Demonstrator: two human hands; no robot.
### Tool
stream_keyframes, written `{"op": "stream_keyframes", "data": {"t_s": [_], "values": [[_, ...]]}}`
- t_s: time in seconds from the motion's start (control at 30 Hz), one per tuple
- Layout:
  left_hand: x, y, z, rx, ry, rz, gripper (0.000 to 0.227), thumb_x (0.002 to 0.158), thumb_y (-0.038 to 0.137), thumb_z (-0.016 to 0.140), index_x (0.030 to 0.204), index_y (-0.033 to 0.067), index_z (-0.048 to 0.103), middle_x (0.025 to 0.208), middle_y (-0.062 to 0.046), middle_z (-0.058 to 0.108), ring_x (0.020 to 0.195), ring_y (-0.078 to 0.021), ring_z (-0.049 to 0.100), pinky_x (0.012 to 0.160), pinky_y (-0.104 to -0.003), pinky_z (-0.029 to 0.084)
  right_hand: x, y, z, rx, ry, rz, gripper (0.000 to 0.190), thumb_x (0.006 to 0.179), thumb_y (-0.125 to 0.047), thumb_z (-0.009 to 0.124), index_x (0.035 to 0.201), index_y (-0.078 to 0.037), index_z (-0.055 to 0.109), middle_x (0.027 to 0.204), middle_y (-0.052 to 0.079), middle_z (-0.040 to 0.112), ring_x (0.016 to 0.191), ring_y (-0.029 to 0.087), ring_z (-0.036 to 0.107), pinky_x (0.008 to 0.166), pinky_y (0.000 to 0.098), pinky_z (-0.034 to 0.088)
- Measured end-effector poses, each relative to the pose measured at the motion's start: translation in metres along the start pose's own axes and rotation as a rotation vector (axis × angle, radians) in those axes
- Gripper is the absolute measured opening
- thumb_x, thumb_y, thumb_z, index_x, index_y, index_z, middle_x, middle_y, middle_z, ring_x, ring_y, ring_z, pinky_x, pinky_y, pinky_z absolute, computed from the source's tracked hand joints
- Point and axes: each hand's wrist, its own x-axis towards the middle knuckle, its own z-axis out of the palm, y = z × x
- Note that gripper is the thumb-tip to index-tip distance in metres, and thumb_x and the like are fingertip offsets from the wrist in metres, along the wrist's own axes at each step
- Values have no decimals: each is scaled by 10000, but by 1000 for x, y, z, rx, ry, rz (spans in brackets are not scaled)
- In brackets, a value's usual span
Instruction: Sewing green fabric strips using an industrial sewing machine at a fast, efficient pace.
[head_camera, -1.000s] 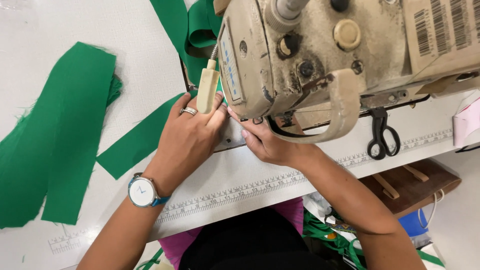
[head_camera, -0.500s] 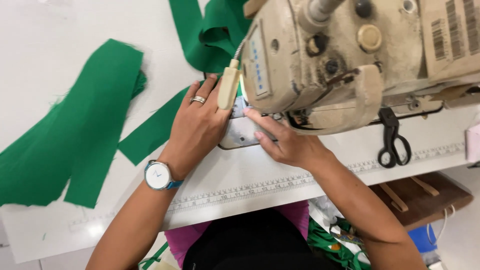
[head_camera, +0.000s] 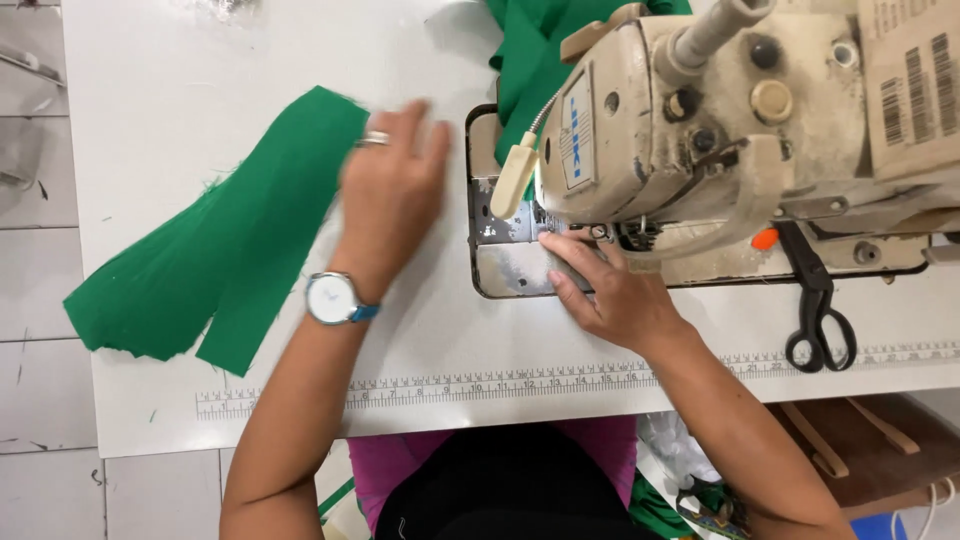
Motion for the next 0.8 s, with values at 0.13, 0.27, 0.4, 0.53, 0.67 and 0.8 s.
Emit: {"op": "stream_keyframes", "data": {"t_s": [0.13, 0.27, 0.4, 0.53, 0.67, 0.8], "values": [[-27, -44, -16, 208, -75, -267, 167, 829, 106, 749, 917, 78, 609, 950, -83, 530, 840, -303, 568, 562, -390, 486, -3, 10, 11, -56, 142, -145, 400, 1008, -428, 530, 1393, -339, 587, 1272, -58, 639, 1170, 194, 664, 702, 406, 518], [-42, -56, -15, 149, -107, -413, 264, 815, 88, 882, 920, 93, 640, 915, -30, 502, 873, -301, 644, 634, -385, 568, -2, 7, 7, -43, 262, -228, 373, 998, -439, 567, 1345, -348, 669, 1158, 18, 721, 1098, 236, 707, 1038, 450, 512], [-41, -51, -10, 274, -110, -399, 249, 785, 119, 890, 880, 120, 659, 912, -8, 530, 877, -263, 647, 610, -359, 575, -1, 16, 12, -44, 281, -270, 362, 1005, -435, 558, 1330, -329, 677, 1135, 15, 709, 1120, 226, 692, 1151, 474, 389], [-40, -46, -7, 365, -103, -385, 336, 732, 208, 921, 917, 138, 650, 918, -12, 522, 867, -256, 638, 589, -362, 579, -3, 21, 21, -42, 286, -270, 356, 994, -414, 582, 1324, -322, 681, 1145, 3, 704, 1136, 220, 680, 1164, 482, 378], [-40, -43, -11, 317, -70, -408, 148, 847, 152, 836, 851, 134, 689, 899, -11, 546, 861, -253, 647, 577, -351, 564, -3, 28, 29, -33, 295, -285, 354, 989, -416, 590, 1314, -314, 685, 1130, -1, 696, 1133, 213, 675, 1173, 492, 357], [-38, -39, -20, 266, -88, -429, 88, 908, 146, 812, 870, 122, 736, 902, -14, 560, 882, -257, 649, 585, -368, 573, -1, 18, 13, 10, 286, -296, 347, 981, -378, 618, 1303, -275, 699, 1092, 24, 714, 1077, 230, 698, 1111, 471, 423]]}}
